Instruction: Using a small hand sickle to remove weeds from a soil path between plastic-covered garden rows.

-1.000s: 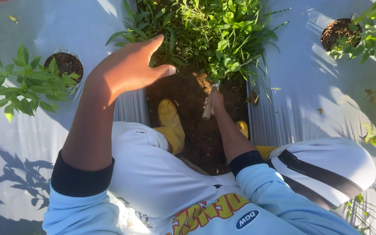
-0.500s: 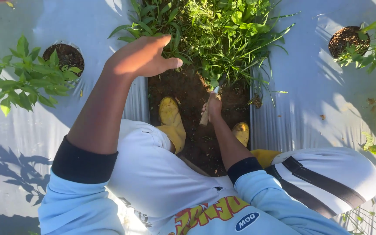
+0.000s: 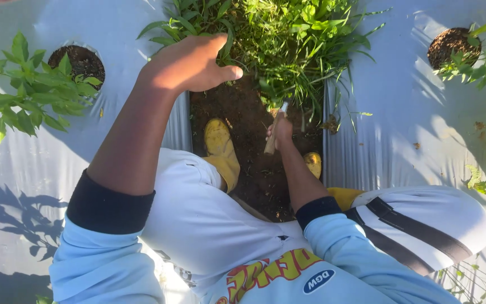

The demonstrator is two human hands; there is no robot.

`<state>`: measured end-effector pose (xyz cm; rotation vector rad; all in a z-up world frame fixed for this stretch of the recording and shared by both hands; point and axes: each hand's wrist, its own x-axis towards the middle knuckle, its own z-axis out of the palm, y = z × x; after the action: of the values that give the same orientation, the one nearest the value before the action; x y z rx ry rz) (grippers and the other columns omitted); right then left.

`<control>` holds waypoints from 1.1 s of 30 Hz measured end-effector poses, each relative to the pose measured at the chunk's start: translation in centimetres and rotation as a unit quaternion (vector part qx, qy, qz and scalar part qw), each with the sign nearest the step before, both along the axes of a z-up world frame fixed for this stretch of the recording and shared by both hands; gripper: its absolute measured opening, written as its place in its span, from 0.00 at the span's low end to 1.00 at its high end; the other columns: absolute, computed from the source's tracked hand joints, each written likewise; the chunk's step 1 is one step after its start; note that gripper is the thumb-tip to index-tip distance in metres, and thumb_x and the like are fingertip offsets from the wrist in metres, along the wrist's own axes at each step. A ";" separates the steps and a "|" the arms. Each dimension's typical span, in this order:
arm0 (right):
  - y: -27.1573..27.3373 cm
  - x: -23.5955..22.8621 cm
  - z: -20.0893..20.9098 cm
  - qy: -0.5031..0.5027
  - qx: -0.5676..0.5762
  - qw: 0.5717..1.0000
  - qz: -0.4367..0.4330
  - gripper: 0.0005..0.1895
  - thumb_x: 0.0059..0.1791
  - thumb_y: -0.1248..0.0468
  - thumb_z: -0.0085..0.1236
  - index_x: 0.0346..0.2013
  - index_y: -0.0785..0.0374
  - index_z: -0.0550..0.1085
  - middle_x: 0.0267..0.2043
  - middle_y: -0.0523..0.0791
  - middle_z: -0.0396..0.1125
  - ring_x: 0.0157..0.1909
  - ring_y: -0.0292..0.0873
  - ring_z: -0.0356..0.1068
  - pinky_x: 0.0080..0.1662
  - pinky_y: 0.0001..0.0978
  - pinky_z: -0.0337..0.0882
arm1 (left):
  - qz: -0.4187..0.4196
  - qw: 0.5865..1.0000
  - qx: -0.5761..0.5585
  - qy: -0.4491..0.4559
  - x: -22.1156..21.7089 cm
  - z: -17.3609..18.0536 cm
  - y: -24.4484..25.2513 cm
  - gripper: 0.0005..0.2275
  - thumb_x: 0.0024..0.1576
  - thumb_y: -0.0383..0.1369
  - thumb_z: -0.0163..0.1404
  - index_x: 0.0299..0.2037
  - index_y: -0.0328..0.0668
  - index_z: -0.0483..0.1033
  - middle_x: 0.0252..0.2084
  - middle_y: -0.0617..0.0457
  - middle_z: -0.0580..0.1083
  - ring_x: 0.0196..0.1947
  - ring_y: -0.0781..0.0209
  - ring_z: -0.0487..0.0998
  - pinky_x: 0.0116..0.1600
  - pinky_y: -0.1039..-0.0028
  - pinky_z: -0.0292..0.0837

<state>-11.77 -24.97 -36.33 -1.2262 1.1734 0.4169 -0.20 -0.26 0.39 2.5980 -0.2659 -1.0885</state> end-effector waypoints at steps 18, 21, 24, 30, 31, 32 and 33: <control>3.2 0.6 0.7 0.011 0.025 0.994 -0.105 0.25 0.57 0.44 0.44 0.48 0.65 0.68 0.22 0.48 0.60 0.18 0.44 0.58 0.24 0.42 0.61 | -0.046 0.997 -0.017 -0.053 -0.5 -1.0 1.3 0.39 0.65 0.56 0.41 0.78 0.37 0.47 0.74 0.36 0.60 0.69 0.37 0.65 0.59 0.47 0.69; 3.6 -0.5 1.2 0.008 0.025 0.998 -0.064 0.24 0.58 0.45 0.43 0.51 0.65 0.68 0.21 0.48 0.60 0.18 0.44 0.58 0.24 0.42 0.62 | -0.038 0.998 -0.012 -0.052 -0.3 -0.8 1.3 0.39 0.65 0.56 0.41 0.79 0.37 0.45 0.74 0.35 0.60 0.69 0.37 0.64 0.59 0.47 0.69; 3.8 -2.0 1.9 0.017 0.005 1.000 0.010 0.26 0.58 0.45 0.43 0.55 0.66 0.67 0.18 0.48 0.61 0.16 0.43 0.58 0.22 0.42 0.62 | -0.022 1.000 0.011 -0.017 -0.3 1.1 -0.1 0.38 0.65 0.55 0.41 0.80 0.41 0.44 0.77 0.40 0.55 0.73 0.39 0.60 0.63 0.47 0.66; 3.1 1.0 2.2 0.019 0.008 0.997 -0.080 0.25 0.57 0.44 0.45 0.50 0.65 0.68 0.22 0.48 0.62 0.18 0.43 0.59 0.24 0.41 0.64 | -0.040 0.999 -0.004 -0.028 -0.6 0.9 -0.1 0.38 0.65 0.55 0.42 0.78 0.39 0.47 0.72 0.37 0.62 0.67 0.37 0.67 0.58 0.47 0.69; 3.2 1.9 2.7 0.016 0.019 0.994 -0.107 0.23 0.58 0.44 0.44 0.45 0.63 0.67 0.23 0.48 0.61 0.19 0.43 0.60 0.25 0.41 0.64 | -0.021 1.000 0.005 -0.017 -0.7 1.4 -0.1 0.38 0.65 0.55 0.41 0.79 0.42 0.45 0.76 0.40 0.58 0.70 0.38 0.64 0.61 0.47 0.67; 3.4 1.1 2.3 0.014 0.019 0.994 -0.107 0.23 0.58 0.44 0.44 0.45 0.63 0.67 0.23 0.48 0.61 0.19 0.43 0.60 0.25 0.41 0.64 | -0.021 1.000 0.005 -0.019 -0.5 1.1 0.1 0.38 0.65 0.55 0.41 0.79 0.42 0.45 0.76 0.40 0.58 0.70 0.38 0.64 0.61 0.47 0.67; 3.6 0.4 1.8 0.016 0.007 0.999 -0.049 0.25 0.59 0.45 0.43 0.53 0.66 0.67 0.22 0.48 0.62 0.18 0.43 0.59 0.24 0.41 0.63 | -0.018 1.000 0.004 -0.019 -0.3 0.8 0.2 0.39 0.64 0.56 0.41 0.79 0.41 0.44 0.76 0.39 0.57 0.71 0.39 0.62 0.62 0.47 0.67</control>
<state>-11.41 -21.35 -34.53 -1.1484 1.2510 0.3726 -0.52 -0.02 1.22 2.6330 -0.3178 -1.0547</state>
